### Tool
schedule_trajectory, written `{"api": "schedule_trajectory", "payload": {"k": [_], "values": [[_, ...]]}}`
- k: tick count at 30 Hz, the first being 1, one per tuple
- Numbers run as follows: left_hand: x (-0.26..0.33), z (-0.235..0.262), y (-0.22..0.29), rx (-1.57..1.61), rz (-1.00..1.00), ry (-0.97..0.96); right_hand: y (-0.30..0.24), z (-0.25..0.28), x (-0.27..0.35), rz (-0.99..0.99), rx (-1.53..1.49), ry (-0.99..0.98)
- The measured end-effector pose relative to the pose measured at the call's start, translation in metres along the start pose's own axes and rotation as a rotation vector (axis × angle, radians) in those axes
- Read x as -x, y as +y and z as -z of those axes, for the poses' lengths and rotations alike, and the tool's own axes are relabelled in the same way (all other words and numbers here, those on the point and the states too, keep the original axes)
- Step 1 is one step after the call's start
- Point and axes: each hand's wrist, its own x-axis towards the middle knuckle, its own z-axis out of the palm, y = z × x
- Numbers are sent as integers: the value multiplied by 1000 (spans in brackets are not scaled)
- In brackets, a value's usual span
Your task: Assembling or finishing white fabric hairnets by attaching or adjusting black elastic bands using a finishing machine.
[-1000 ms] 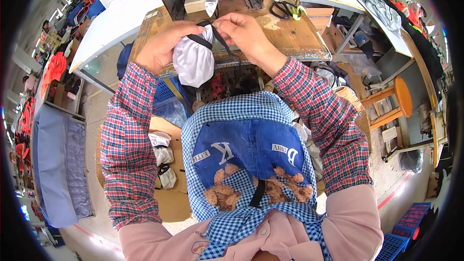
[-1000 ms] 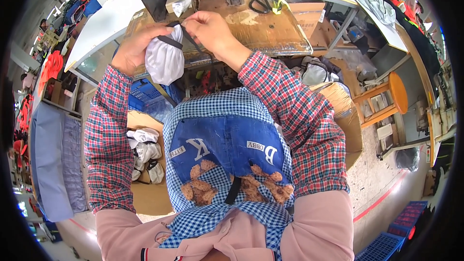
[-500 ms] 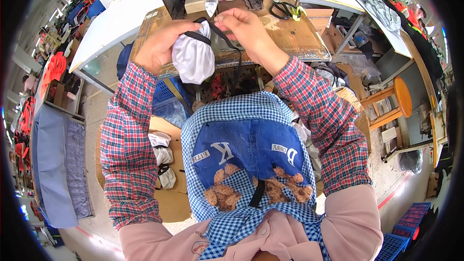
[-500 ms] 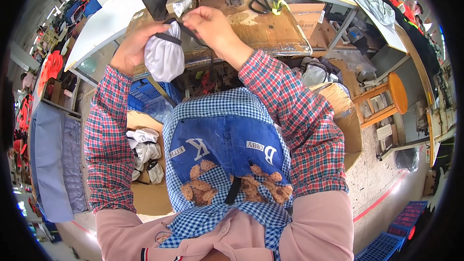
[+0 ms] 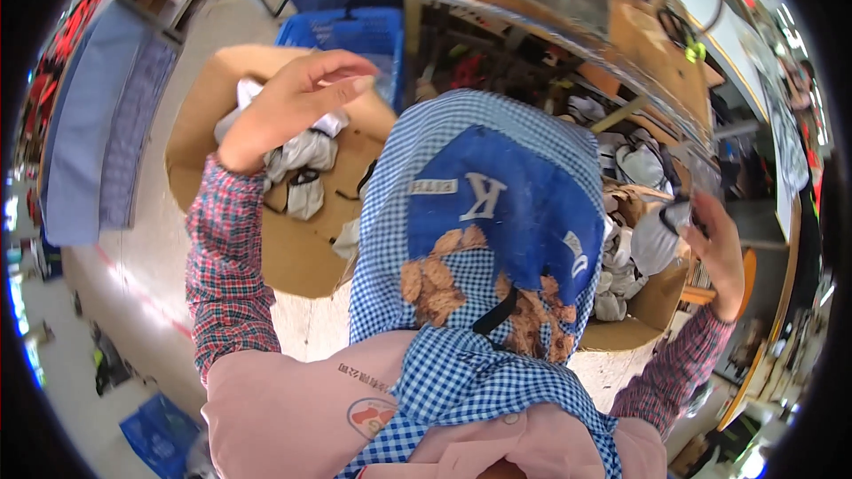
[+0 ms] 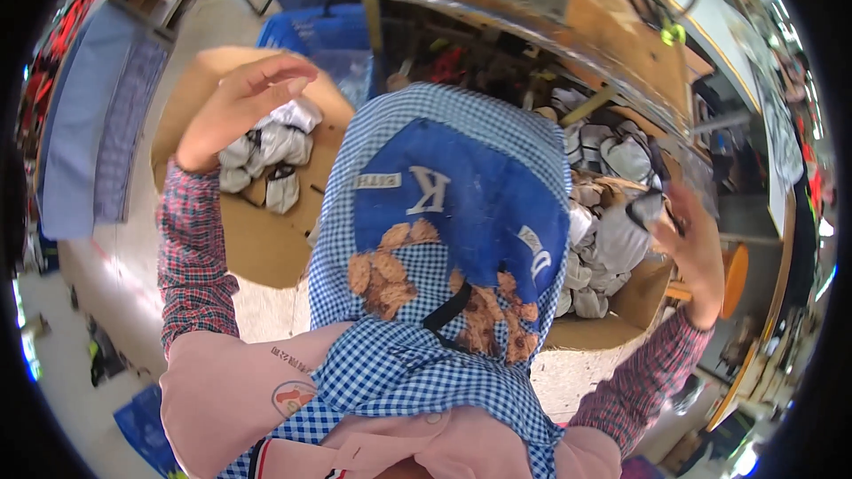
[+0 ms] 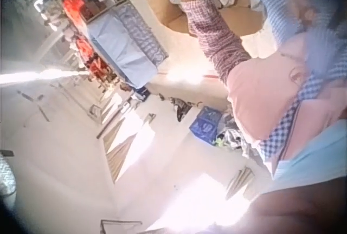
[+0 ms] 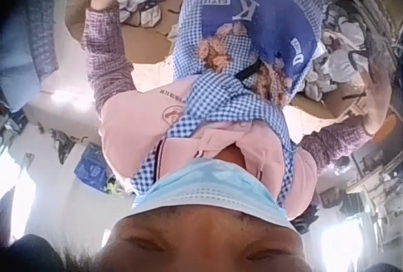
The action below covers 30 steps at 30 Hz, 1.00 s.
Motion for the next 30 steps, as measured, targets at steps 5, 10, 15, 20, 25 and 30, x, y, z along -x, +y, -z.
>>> {"api": "schedule_trajectory", "payload": {"k": [5, 10, 15, 20, 25, 30], "values": [[81, -46, -185, -181, 473, -110, 35, -43, -8, -104, -79, -6], [81, -139, -262, -382, 578, -254, -18, -73, -19, 49, 114, -72], [83, -185, -323, 1, 732, 48, -60, -93, -37, 196, 171, -117], [63, -158, -297, 124, 591, 328, -91, -104, -41, 320, 209, -95], [37, -51, -171, 17, 391, 416, -131, -138, -59, 553, 141, -94], [21, -21, -46, 122, 178, 292, -184, -166, -82, 889, -30, 94]]}}
